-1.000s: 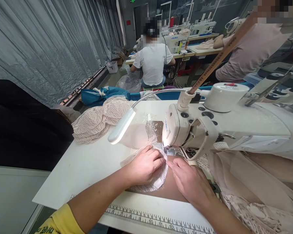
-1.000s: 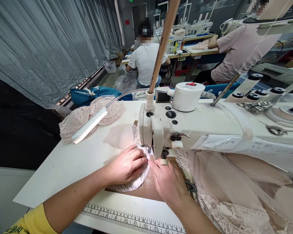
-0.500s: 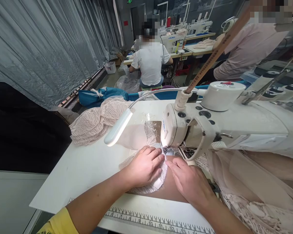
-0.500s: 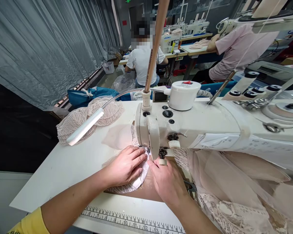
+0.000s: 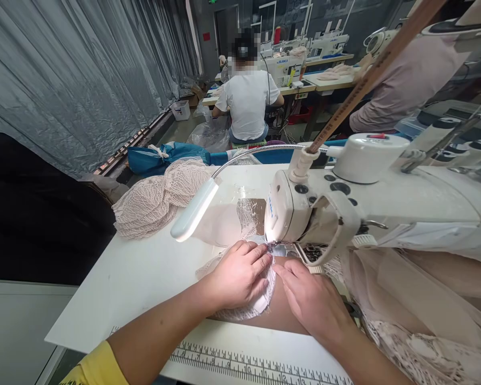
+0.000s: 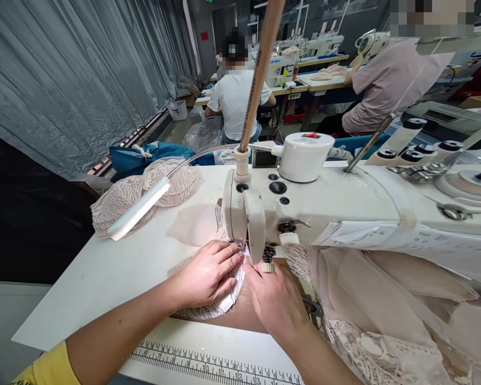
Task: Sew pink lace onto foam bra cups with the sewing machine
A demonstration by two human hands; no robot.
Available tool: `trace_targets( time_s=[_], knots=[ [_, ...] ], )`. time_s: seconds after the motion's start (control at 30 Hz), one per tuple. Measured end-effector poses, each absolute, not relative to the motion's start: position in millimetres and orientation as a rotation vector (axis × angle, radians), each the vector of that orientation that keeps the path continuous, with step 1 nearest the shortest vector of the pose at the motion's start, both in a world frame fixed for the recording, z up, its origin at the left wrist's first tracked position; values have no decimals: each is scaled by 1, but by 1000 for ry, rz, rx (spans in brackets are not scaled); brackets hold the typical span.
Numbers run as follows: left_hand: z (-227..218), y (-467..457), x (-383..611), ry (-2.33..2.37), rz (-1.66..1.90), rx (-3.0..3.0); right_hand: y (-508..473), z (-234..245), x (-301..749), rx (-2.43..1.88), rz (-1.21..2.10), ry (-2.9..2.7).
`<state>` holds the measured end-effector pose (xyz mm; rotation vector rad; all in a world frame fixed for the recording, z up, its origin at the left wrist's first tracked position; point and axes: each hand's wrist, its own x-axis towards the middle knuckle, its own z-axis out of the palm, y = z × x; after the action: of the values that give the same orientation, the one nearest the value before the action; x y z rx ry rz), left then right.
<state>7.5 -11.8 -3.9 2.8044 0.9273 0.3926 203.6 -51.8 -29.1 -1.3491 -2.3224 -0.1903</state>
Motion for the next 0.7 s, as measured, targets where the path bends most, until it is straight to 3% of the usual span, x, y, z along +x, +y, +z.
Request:
trace_targets(
  time_s=[0.7],
  knots=[
    [-3,2,-3,652,436,2938,-51,-30,206,-1321,-116,-2423]
  ],
)
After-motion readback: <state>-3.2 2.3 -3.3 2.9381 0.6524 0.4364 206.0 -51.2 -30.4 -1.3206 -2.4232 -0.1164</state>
